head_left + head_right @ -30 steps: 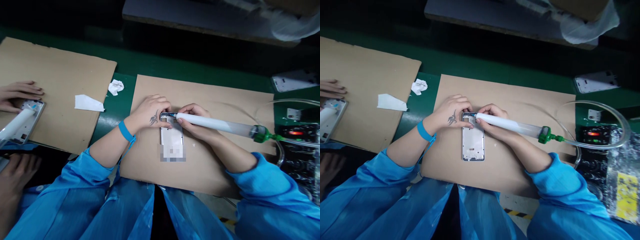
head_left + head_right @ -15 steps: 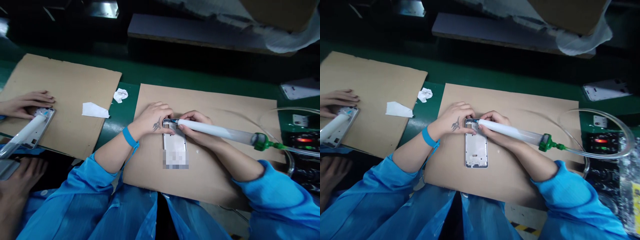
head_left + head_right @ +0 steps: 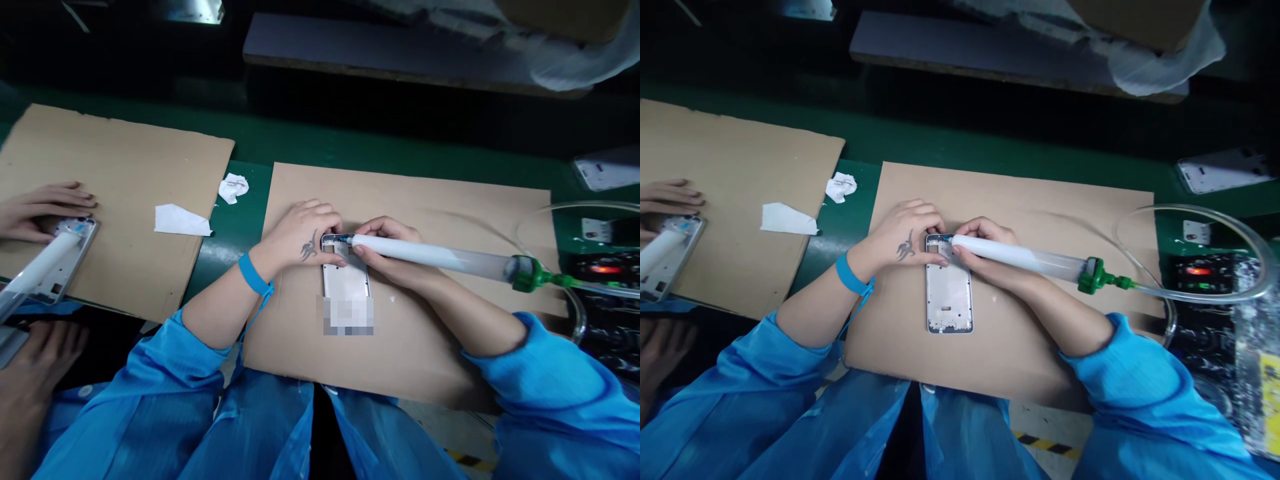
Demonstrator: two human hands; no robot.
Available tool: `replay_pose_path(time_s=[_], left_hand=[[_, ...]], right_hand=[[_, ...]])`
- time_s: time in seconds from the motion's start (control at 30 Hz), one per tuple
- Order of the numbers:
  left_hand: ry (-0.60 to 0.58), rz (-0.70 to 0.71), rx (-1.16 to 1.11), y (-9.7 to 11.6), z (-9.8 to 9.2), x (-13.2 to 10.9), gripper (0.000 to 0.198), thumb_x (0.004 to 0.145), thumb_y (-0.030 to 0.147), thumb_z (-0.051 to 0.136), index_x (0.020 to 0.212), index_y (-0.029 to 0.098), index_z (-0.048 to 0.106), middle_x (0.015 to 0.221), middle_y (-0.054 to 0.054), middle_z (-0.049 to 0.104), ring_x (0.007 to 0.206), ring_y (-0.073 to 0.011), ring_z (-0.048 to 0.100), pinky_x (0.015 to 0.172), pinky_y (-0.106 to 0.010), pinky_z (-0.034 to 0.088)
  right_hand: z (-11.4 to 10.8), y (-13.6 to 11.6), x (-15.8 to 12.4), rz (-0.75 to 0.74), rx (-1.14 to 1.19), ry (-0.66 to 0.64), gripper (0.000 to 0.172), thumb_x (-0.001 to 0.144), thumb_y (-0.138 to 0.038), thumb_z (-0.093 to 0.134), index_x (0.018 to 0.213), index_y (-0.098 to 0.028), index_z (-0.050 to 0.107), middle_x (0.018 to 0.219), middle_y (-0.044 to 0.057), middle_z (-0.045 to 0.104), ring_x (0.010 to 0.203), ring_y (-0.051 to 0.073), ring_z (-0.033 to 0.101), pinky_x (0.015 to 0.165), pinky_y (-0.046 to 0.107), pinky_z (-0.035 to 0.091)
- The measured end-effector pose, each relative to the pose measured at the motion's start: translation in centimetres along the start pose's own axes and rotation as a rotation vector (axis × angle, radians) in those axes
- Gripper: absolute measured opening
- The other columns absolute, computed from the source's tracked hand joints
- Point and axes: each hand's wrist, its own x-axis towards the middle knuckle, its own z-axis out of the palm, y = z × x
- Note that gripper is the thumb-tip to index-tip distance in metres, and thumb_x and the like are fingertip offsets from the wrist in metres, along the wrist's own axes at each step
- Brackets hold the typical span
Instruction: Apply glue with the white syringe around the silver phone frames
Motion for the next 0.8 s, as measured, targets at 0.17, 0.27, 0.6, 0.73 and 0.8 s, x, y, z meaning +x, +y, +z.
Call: replay_pose_path(time_s=[0.17,0.27,0.6,0.73,0.8], left_hand=[[-0.006,-0.010,-0.003,0.10,-0.10,0.07,0.071,0.093,0.093,0.068,0.097,0.022,0.070,0.099,-0.008,0.075,0.096,-0.0298,0.068,0.092,-0.044,0.049],[-0.004,-0.014,0.010,0.16,-0.01,0.10,0.067,0.092,0.089,0.073,0.097,0.023,0.070,0.099,-0.007,0.075,0.096,-0.0299,0.068,0.092,-0.044,0.049],[0.012,0.008,0.020,-0.07,0.21,0.06,0.066,0.093,0.088,0.073,0.097,0.023,0.069,0.097,-0.007,0.073,0.095,-0.0291,0.067,0.089,-0.044,0.048],[0.010,0.007,0.030,-0.17,0.29,0.07,0.066,0.091,0.088,0.077,0.098,0.022,0.070,0.099,-0.007,0.074,0.095,-0.0292,0.068,0.089,-0.044,0.048],[0.012,0.007,0.038,-0.22,0.36,0.06,0.065,0.090,0.087,0.080,0.098,0.023,0.070,0.099,-0.006,0.074,0.094,-0.0291,0.067,0.090,-0.044,0.048]], right_hand=[[-0.06,-0.15,0.01,-0.013,-0.005,0.007,0.037,0.087,-0.059,0.091,0.096,-0.028,0.074,0.083,0.005,0.080,0.067,0.020,0.070,0.061,0.033,0.057],[-0.23,-0.21,0.01,-0.012,-0.022,-0.009,0.041,0.088,-0.064,0.090,0.097,-0.027,0.073,0.085,0.005,0.081,0.067,0.020,0.070,0.061,0.033,0.058],[-0.43,-0.03,0.01,-0.028,-0.034,-0.026,0.040,0.088,-0.063,0.089,0.095,-0.027,0.072,0.083,0.004,0.080,0.064,0.019,0.068,0.060,0.033,0.055],[-0.48,-0.02,-0.07,-0.029,-0.029,-0.027,0.037,0.089,-0.059,0.089,0.095,-0.027,0.073,0.084,0.005,0.081,0.064,0.019,0.068,0.059,0.033,0.054],[-0.52,0.01,-0.08,-0.030,-0.039,-0.017,0.037,0.088,-0.060,0.089,0.095,-0.027,0.073,0.083,0.004,0.080,0.064,0.019,0.069,0.059,0.033,0.054]])
